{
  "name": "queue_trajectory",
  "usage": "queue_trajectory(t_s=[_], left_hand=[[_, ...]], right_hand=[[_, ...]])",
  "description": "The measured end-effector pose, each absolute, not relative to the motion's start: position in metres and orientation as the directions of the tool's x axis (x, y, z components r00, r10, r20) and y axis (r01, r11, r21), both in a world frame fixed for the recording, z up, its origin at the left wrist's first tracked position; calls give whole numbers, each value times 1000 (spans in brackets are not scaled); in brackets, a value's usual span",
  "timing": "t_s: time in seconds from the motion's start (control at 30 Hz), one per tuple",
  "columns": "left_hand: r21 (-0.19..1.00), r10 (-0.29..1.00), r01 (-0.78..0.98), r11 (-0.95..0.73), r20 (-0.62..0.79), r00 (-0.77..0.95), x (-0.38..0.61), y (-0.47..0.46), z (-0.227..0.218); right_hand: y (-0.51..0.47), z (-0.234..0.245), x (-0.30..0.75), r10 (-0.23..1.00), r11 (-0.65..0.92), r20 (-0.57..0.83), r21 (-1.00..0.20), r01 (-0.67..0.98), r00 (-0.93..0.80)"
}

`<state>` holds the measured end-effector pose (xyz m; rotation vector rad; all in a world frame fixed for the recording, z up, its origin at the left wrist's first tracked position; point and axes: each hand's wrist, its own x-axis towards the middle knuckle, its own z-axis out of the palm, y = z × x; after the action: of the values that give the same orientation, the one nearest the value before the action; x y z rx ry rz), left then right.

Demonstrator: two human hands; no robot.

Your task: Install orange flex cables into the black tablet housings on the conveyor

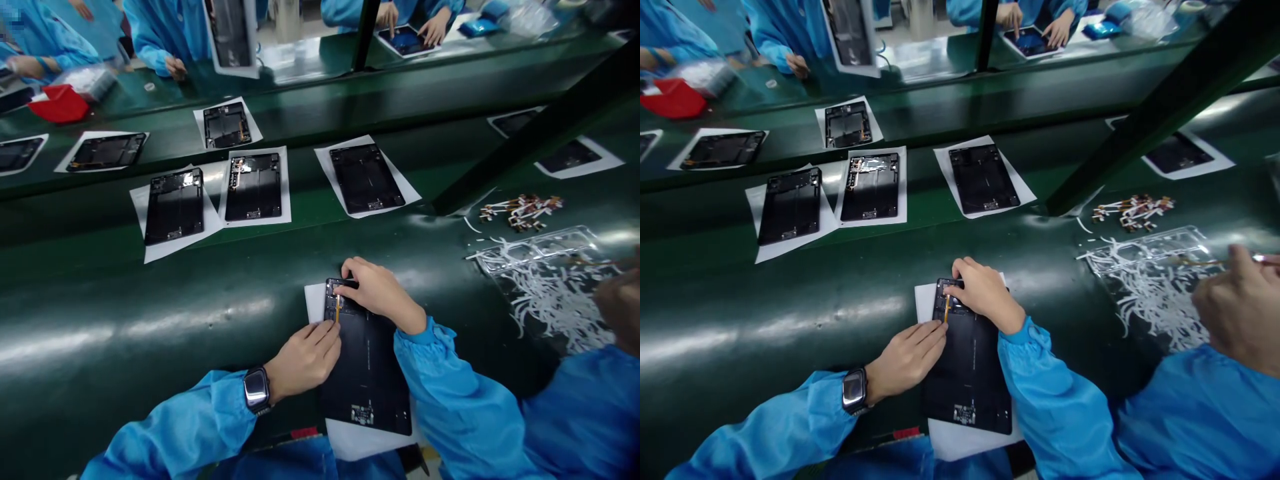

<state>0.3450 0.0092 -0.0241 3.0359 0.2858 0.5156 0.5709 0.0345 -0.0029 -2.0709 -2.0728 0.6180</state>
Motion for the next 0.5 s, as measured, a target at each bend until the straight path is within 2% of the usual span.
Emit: queue_trajectory(t_s=[0.17, 0.27, 0.37, 0.5], left_hand=[[83, 188, 172, -982, 270, 944, 351, 5, -23], [135, 219, 188, -973, 272, 937, 356, 9, -22], [195, 245, 197, -961, 268, 932, 360, 18, -20], [190, 213, 180, -965, 167, 963, 365, 29, -16]], right_hand=[[35, -2, 574, 981, -47, -190, -375, 926, -27], [30, 0, 578, 986, -54, -167, -361, 931, -8], [18, 8, 583, 995, -8, -96, -449, 894, -40], [-12, 32, 590, 992, 42, -70, -593, 804, -104]])
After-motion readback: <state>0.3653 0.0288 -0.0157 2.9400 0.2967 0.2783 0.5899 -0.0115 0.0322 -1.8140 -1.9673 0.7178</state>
